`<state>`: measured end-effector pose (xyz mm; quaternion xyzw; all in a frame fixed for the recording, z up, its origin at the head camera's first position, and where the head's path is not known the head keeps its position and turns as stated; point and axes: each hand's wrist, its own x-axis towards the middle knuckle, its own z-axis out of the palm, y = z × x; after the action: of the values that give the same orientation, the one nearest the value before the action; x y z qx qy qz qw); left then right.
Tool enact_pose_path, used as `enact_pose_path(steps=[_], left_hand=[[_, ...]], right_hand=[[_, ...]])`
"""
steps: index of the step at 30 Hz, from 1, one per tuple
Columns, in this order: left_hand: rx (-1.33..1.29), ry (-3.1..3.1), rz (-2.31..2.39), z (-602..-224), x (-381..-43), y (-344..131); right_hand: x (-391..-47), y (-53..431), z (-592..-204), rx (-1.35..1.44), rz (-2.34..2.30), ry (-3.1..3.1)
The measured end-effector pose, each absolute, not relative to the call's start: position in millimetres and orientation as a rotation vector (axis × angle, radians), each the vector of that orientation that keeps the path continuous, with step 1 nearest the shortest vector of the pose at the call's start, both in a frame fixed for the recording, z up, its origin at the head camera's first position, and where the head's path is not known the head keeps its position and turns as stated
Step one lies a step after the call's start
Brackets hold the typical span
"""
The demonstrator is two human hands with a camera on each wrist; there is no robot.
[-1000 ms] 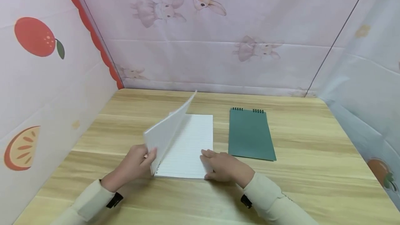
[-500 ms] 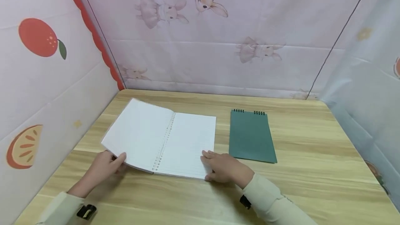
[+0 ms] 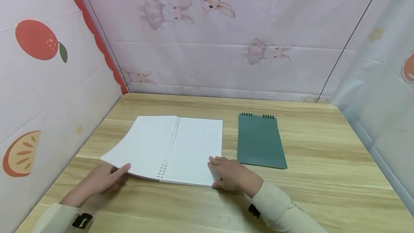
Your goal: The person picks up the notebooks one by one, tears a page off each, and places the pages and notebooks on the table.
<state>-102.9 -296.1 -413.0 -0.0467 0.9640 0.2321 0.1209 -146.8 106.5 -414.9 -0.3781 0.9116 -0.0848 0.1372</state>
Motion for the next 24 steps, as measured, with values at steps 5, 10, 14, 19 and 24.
enact_pose_path(steps=[5, 10, 14, 19, 24], left_hand=[[-0.023, 2.722, 0.409, -384, -109, -302], [0.151, 2.905, 0.236, -364, -151, -281], [0.339, 2.968, 0.146, -372, -198, -249], [0.485, 2.849, 0.165, -397, -246, -215], [0.503, 2.765, 0.256, -416, -264, -203]], right_hand=[[-157, 102, -410, -1.106, -0.272, 2.681], [-174, 94, -401, -1.052, -0.313, 2.686], [-192, 80, -394, -0.989, -0.305, 2.701], [-217, 59, -400, -0.863, -0.349, 2.698], [-229, 46, -416, -0.743, -0.33, 2.637]])
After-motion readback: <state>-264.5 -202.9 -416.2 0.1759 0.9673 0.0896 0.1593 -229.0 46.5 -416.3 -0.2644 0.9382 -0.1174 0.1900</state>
